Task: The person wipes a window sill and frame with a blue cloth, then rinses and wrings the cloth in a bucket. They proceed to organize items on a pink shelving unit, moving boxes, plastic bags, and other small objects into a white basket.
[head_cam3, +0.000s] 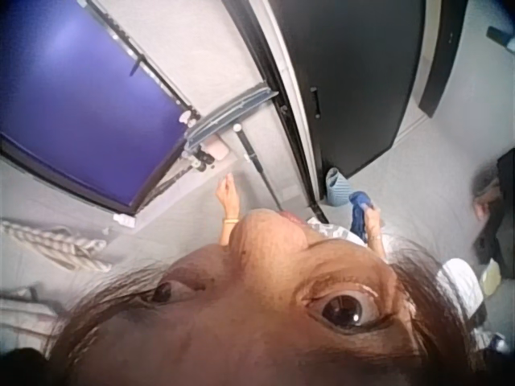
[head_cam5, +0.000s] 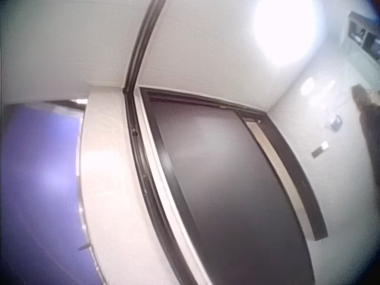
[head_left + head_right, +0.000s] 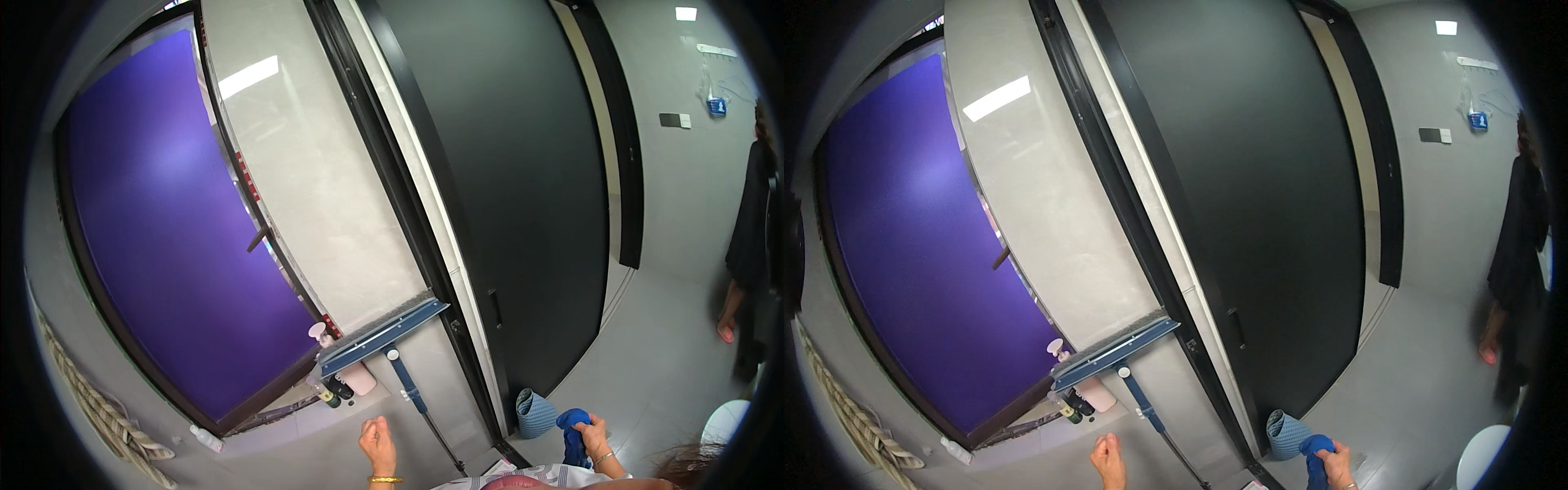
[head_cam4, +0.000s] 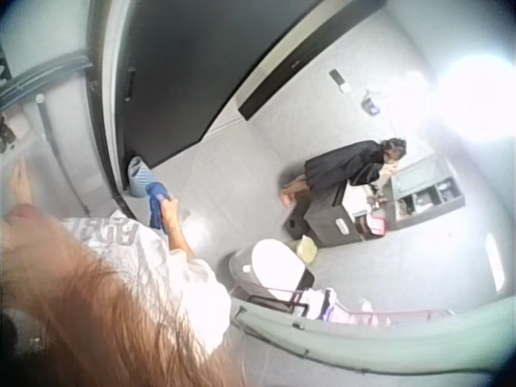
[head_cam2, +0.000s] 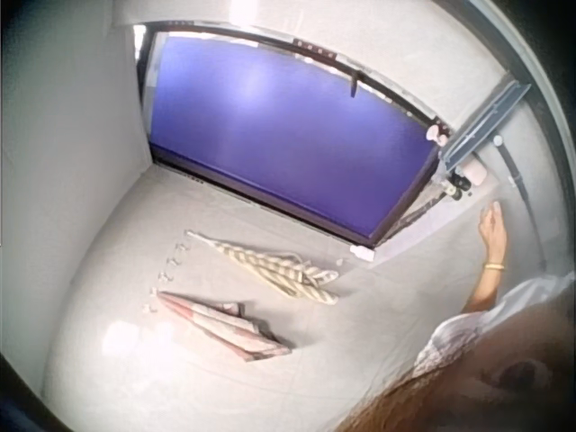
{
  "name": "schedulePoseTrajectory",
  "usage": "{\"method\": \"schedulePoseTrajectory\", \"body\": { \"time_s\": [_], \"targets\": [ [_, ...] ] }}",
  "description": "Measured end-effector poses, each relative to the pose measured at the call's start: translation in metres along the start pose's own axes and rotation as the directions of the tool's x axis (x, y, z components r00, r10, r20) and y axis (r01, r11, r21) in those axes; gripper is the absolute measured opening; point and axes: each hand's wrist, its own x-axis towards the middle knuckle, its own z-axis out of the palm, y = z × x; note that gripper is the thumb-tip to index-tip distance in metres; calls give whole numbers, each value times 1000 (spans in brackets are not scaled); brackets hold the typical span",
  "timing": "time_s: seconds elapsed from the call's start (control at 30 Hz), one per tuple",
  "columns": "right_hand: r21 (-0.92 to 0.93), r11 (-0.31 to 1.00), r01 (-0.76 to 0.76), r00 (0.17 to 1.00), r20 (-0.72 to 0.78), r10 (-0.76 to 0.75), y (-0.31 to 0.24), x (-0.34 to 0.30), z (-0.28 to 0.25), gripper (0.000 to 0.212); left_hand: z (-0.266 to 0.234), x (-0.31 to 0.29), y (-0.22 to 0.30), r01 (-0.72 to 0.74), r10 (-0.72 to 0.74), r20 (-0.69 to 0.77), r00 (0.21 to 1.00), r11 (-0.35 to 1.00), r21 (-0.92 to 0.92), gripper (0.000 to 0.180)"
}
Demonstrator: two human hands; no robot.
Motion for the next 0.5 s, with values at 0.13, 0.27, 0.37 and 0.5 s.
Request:
{"method": "schedulePoseTrajectory", "body": {
  "time_s": [0.13,0.27,0.37,0.5],
  "targets": [
    [58,998,5,999,51,-8,2,-6,16,24,-19,3,-9,-7,7,12,1000,999,53,34],
    [45,999,18,998,57,-20,-4,-18,29,24,-31,-3,-15,121,-121,1,993,991,-66,29],
    [51,997,63,995,70,-67,4,-19,35,24,-45,-2,-20,180,-182,-11,983,978,-106,25],
    [26,996,80,995,49,-81,13,-27,45,25,-61,1,-29,216,-215,13,976,974,-73,24]
  ]
}}
